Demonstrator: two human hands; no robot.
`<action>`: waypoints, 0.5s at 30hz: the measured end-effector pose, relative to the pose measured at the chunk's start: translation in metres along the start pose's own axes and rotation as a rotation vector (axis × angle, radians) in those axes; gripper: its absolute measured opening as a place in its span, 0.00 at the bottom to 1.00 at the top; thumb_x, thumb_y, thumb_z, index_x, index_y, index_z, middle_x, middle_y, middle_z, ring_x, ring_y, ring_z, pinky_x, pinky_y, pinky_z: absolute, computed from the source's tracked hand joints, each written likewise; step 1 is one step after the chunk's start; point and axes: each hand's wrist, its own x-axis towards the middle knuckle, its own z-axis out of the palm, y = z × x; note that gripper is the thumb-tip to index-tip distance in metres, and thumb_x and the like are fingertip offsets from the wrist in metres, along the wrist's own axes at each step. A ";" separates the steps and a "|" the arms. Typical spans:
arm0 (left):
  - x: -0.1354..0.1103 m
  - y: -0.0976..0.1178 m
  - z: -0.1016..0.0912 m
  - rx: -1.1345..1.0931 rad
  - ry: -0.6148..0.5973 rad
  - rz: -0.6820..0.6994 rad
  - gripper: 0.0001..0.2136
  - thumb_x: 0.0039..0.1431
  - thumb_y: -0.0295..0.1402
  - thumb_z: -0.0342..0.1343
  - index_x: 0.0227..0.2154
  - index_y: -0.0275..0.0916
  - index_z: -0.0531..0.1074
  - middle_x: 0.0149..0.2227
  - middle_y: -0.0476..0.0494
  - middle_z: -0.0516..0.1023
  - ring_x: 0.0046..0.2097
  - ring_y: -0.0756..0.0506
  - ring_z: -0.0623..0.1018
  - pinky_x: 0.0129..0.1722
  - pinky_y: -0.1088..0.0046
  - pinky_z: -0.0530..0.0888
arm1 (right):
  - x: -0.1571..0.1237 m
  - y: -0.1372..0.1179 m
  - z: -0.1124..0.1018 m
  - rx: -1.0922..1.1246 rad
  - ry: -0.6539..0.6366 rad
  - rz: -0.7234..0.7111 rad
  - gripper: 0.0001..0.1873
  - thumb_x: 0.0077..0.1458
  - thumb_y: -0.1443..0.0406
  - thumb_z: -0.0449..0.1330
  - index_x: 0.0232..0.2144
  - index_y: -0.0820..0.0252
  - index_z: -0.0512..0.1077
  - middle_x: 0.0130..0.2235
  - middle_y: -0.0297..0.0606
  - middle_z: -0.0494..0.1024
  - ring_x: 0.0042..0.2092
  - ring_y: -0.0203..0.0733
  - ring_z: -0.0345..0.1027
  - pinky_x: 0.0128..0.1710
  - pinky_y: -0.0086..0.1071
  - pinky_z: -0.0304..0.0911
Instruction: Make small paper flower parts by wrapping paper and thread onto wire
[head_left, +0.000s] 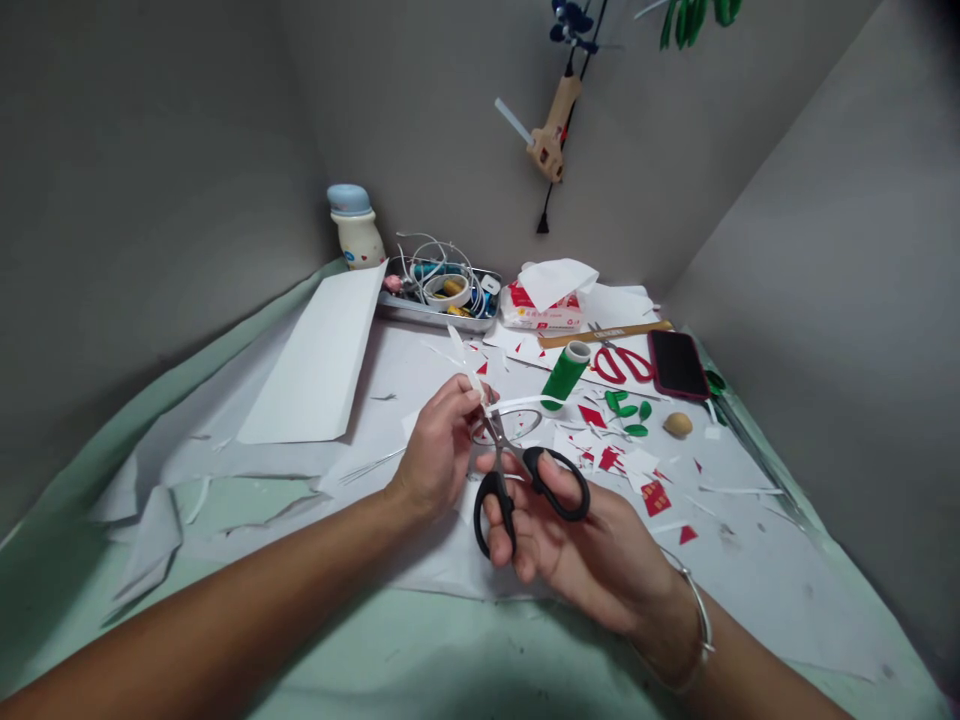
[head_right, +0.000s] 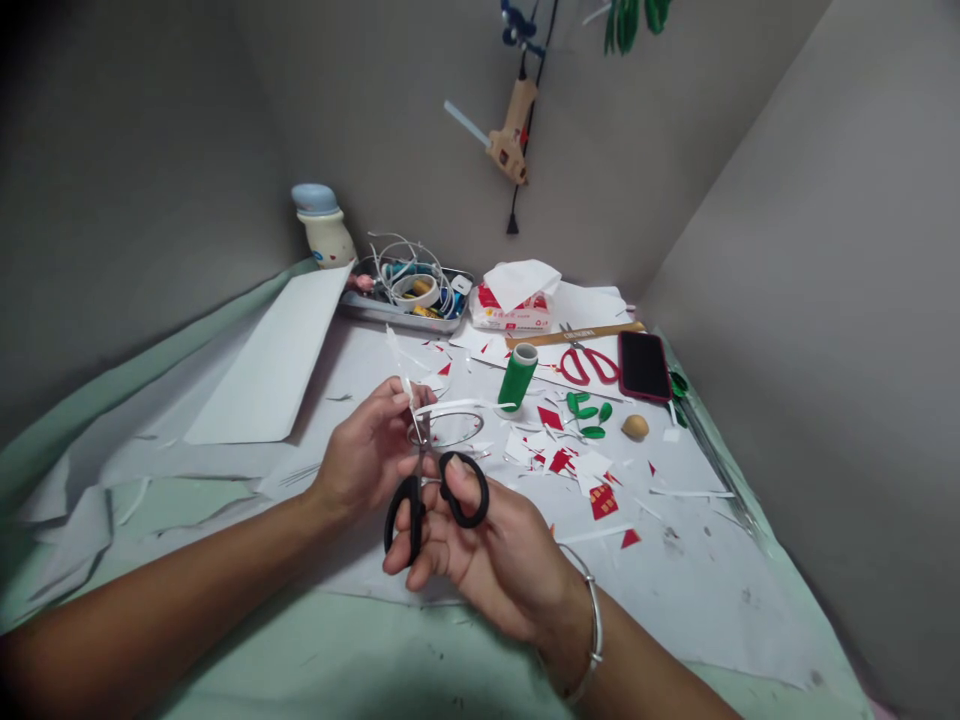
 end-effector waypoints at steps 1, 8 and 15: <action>0.000 0.000 0.000 0.002 -0.005 -0.003 0.05 0.51 0.31 0.56 0.25 0.38 0.66 0.30 0.49 0.68 0.27 0.52 0.67 0.18 0.80 0.61 | 0.000 0.000 0.000 0.005 0.001 -0.006 0.20 0.61 0.55 0.57 0.44 0.67 0.73 0.34 0.43 0.77 0.32 0.37 0.75 0.26 0.22 0.69; -0.001 -0.001 0.002 -0.003 -0.018 0.005 0.05 0.51 0.31 0.56 0.26 0.37 0.66 0.31 0.49 0.68 0.25 0.52 0.66 0.14 0.81 0.59 | -0.001 0.003 -0.001 -0.014 0.051 -0.022 0.20 0.59 0.55 0.59 0.43 0.69 0.73 0.33 0.43 0.76 0.29 0.36 0.72 0.23 0.22 0.66; 0.001 -0.002 0.000 -0.015 -0.042 0.017 0.05 0.52 0.30 0.55 0.25 0.37 0.66 0.30 0.49 0.67 0.25 0.52 0.64 0.13 0.81 0.59 | -0.003 -0.001 0.002 -0.038 0.089 -0.015 0.20 0.58 0.54 0.60 0.44 0.66 0.73 0.33 0.39 0.75 0.28 0.32 0.68 0.21 0.21 0.61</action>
